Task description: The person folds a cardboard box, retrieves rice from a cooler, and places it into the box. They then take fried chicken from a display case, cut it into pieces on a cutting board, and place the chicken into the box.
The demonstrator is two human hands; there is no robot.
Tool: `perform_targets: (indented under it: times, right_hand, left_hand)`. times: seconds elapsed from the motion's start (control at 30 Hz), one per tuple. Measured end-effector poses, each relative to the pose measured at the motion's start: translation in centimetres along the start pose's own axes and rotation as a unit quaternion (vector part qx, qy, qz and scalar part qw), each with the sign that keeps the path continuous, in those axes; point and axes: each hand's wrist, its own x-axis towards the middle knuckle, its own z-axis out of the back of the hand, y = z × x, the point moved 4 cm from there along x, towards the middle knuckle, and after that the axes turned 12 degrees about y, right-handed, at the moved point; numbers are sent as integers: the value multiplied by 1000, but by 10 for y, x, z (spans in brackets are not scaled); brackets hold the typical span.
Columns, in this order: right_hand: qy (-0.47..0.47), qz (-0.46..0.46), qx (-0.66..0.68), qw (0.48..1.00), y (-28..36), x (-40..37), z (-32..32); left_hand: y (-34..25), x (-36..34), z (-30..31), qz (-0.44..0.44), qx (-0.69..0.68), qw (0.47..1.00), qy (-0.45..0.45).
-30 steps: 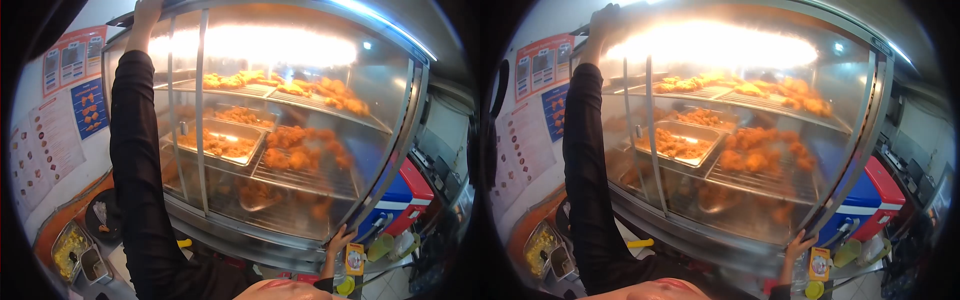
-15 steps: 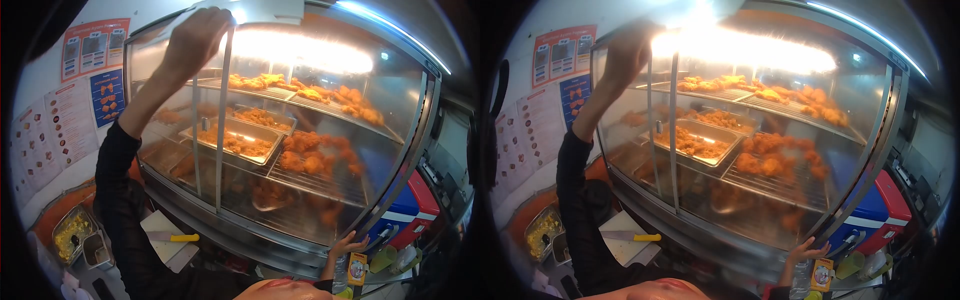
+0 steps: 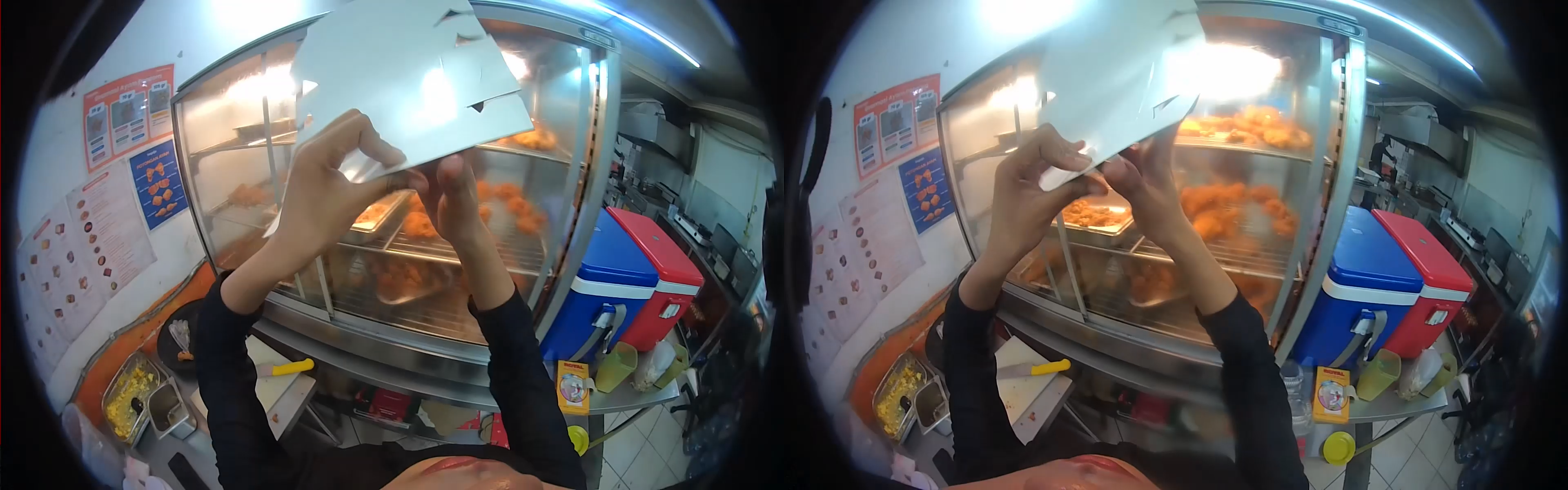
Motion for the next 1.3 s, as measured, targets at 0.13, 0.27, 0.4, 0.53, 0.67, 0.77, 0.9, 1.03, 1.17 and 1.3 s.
perform_targets:
  times: [0.13,0.27,0.4,0.53,0.67,0.77,0.9,1.03,1.17,1.3]
  right_hand:
    - [-15,0,-43,999,35,-9,-22]
    - [-59,61,42,996,62,-33,-31]
    - [-91,12,-27,995,91,-60,-41]
    - [-134,-17,-154,979,113,-86,-35]
    - [-276,43,-294,914,171,-149,5]
    - [-418,56,-285,861,225,-233,52]
    - [-579,93,-273,762,297,-324,73]
    - [-632,27,-428,646,322,-383,113]
    - [-628,29,-455,631,323,-400,172]
    - [-614,-37,-441,654,289,-420,265]
  left_hand:
    - [-37,0,-10,45,-300,953,14]
    - [-64,-11,-22,95,-324,941,-26]
    - [-99,-26,-25,119,-103,980,-122]
    - [-123,-43,-4,157,40,969,-187]
    - [-137,-78,46,195,85,934,-287]
    - [-152,-126,85,210,68,914,-339]
    - [-173,-208,104,300,21,905,-302]
    - [-198,-270,64,406,-66,862,-297]
    - [-224,-294,-8,448,-187,822,-297]
    - [-242,-302,-95,484,-352,762,-247]
